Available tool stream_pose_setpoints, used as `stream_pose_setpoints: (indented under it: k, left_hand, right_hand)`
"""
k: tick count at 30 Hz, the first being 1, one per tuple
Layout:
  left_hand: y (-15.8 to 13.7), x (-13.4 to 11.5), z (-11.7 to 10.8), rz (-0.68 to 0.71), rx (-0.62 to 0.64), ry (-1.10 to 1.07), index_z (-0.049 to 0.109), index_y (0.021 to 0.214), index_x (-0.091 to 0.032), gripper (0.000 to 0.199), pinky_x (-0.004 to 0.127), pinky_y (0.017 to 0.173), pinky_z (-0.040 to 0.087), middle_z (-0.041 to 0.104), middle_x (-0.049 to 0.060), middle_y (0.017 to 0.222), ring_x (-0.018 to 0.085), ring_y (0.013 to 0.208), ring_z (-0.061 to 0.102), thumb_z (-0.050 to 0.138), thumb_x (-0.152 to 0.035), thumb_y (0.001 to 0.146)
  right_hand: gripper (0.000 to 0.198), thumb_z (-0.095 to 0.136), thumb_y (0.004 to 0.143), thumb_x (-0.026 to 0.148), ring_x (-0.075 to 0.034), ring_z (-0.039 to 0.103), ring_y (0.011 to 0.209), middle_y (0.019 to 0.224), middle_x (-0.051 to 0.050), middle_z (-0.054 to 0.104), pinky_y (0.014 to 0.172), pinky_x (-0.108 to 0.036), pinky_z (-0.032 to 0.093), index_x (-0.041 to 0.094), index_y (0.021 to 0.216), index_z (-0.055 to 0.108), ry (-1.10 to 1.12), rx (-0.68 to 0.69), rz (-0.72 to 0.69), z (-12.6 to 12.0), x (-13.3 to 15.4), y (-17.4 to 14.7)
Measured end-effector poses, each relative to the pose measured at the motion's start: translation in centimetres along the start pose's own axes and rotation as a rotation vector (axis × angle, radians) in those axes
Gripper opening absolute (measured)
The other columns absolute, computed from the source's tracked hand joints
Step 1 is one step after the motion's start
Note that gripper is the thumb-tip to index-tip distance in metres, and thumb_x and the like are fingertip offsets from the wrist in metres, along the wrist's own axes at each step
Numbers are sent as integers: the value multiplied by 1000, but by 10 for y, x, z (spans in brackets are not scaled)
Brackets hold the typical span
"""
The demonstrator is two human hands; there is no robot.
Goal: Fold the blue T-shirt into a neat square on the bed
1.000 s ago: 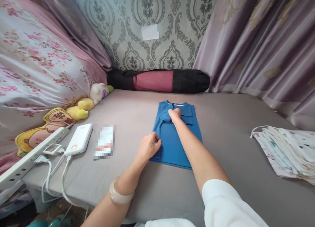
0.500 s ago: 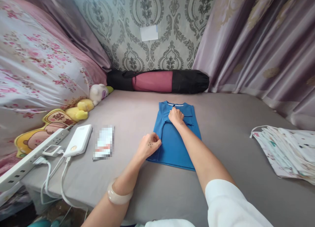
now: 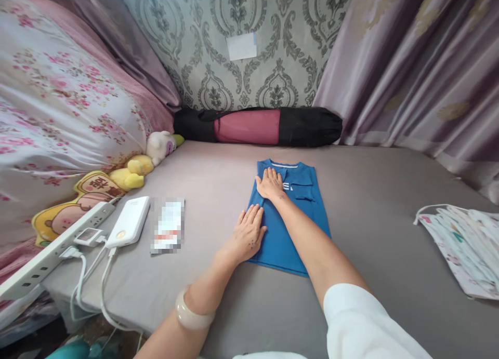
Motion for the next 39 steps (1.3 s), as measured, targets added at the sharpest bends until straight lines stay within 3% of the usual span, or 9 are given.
stream_pose_setpoints:
  k: [3, 6, 12, 18, 22, 32, 39]
  left_hand:
    - [0, -2, -5, -24, -22, 8, 32, 144, -10, 53, 51, 115, 23, 33, 15, 152, 27, 142, 26, 22, -36, 98]
    - [1, -1, -11, -62, -59, -1, 37, 141, -13, 49, 52, 113, 27, 39, 13, 149, 26, 139, 32, 21, -34, 99]
    - [2, 2, -7, -67, -34, 0, 33, 143, -12, 49, 54, 114, 25, 34, 12, 152, 26, 142, 27, 21, -28, 98]
    - [2, 2, -6, -76, -2, -7, 31, 145, -13, 52, 56, 115, 23, 30, 12, 153, 26, 143, 24, 17, -30, 98]
    - [2, 2, -7, -85, 1, -3, 31, 146, -14, 52, 56, 115, 24, 31, 11, 153, 26, 143, 24, 17, -30, 98]
    - [0, 1, -1, -113, 29, -2, 25, 148, -8, 70, 58, 116, 17, 20, 15, 156, 28, 145, 14, 15, -54, 96]
    - [1, 3, -2, -128, -16, 5, 29, 147, -12, 67, 58, 115, 19, 25, 12, 155, 29, 144, 19, 17, -53, 96]
  right_hand:
    - [51, 24, 100, 39, -29, 40, 128, 136, -18, 51, 106, -41, 28, 9, 125, 57, 27, -89, 7, -12, 0, 10]
    - [44, 25, 100, 31, -28, 49, 116, 123, -15, 60, 99, -39, 34, 13, 115, 63, 28, -140, 1, -23, -1, 26]
    - [34, 35, 98, 23, -26, 47, 117, 125, -10, 60, 98, -38, 33, 20, 118, 62, 33, -105, -47, -23, 5, 59]
    - [30, 43, 95, 26, -31, 50, 117, 119, -17, 62, 95, -43, 35, 15, 108, 68, 79, -58, 64, -18, 2, 85]
    - [25, 50, 92, 32, -29, 56, 109, 111, -13, 66, 92, -41, 38, 18, 102, 68, 129, -47, 122, -15, -6, 98]
    - [25, 38, 96, 23, -25, 55, 105, 109, -11, 65, 91, -37, 35, 18, 111, 58, 292, -290, 244, -1, -13, 87]
    - [33, 35, 94, 14, -19, 56, 106, 116, -9, 64, 90, -27, 38, 16, 117, 59, 353, -198, 121, -10, -21, 89]
Point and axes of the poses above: each hand's wrist, its own y-axis towards the middle knuckle, its own z-axis out of the palm, x = y × z, the point moved 5 cm from there along y, towards the middle knuckle
